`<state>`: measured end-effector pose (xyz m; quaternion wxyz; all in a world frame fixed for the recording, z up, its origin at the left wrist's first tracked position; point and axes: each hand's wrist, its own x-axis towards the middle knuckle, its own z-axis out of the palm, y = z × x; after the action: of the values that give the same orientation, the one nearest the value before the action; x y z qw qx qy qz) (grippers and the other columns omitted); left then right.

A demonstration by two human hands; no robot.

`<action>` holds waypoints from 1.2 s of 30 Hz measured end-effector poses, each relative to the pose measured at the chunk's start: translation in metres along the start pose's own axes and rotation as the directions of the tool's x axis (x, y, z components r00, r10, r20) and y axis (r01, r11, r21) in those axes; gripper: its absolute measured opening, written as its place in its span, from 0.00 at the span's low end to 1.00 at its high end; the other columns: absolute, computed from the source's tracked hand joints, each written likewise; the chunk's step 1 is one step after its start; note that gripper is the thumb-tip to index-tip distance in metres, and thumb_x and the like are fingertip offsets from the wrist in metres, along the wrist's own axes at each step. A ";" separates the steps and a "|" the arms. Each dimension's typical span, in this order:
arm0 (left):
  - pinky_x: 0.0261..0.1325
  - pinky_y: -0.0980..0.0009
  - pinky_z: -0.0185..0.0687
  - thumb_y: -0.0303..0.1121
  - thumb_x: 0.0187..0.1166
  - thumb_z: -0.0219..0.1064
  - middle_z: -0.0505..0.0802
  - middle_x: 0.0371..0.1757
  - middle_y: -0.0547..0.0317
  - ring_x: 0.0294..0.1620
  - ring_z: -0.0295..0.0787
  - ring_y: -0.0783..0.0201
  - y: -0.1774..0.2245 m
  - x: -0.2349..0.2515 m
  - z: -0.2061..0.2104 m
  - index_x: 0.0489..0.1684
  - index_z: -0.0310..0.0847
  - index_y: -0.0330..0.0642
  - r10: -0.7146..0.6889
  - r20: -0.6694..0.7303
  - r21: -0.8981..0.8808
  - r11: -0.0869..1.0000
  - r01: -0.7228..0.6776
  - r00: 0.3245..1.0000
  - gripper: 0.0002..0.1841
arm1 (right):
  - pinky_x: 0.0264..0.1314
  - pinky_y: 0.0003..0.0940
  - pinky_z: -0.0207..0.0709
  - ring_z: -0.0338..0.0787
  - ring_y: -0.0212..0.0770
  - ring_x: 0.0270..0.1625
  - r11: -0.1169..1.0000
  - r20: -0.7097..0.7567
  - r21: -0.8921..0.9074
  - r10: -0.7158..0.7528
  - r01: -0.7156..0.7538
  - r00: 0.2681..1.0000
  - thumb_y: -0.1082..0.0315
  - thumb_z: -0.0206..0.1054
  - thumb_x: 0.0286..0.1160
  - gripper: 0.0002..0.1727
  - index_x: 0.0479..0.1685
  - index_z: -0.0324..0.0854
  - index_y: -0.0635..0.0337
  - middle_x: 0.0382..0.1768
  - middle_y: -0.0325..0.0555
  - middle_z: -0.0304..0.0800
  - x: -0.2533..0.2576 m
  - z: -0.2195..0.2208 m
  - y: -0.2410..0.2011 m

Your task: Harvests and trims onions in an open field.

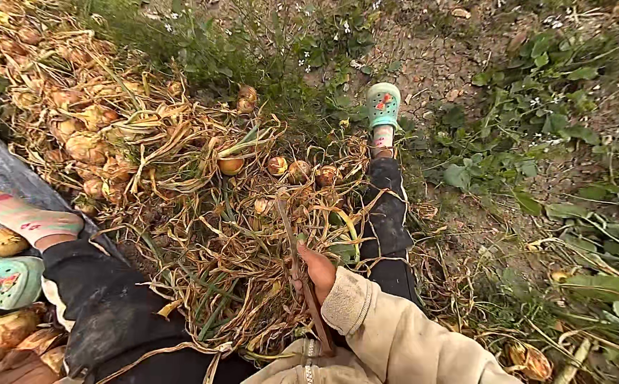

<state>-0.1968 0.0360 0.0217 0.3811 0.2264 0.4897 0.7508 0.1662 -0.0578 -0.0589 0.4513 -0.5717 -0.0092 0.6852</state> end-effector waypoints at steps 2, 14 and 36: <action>0.24 0.80 0.79 0.35 0.95 0.42 0.84 0.20 0.73 0.19 0.81 0.76 -0.044 -0.006 0.054 0.36 0.72 0.50 0.059 0.171 0.130 0.988 -0.082 0.984 0.15 | 0.20 0.25 0.78 0.79 0.35 0.16 0.999 0.033 0.048 -0.003 0.001 0.999 0.47 0.42 0.95 0.27 0.58 0.73 0.64 0.19 0.44 0.76 0.002 -0.002 -0.008; 0.71 0.24 0.67 0.12 0.62 0.74 0.73 0.87 0.45 0.86 0.61 0.27 -0.308 -0.066 0.344 0.81 0.76 0.49 -0.774 0.632 0.048 -0.010 -0.999 0.038 0.40 | 0.23 0.26 0.79 0.81 0.33 0.19 0.970 0.094 0.235 0.032 -0.053 0.995 0.53 0.42 0.96 0.20 0.59 0.70 0.61 0.21 0.40 0.78 0.009 -0.049 -0.019; 0.42 0.58 0.96 0.43 0.31 0.93 0.94 0.46 0.52 0.40 0.97 0.57 -0.114 -0.105 0.151 0.70 0.69 0.40 -0.546 0.682 0.308 0.818 0.485 0.487 0.55 | 0.33 0.24 0.82 0.84 0.27 0.30 0.924 0.283 -0.120 -0.319 0.364 0.904 0.54 0.61 0.85 0.24 0.71 0.70 0.62 0.40 0.39 0.83 -0.005 0.025 -0.054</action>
<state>0.0149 0.0640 -0.0153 0.7447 0.3696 0.3615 0.4220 0.1791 -0.0159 -0.0177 0.5093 -0.5034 -0.2263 0.6604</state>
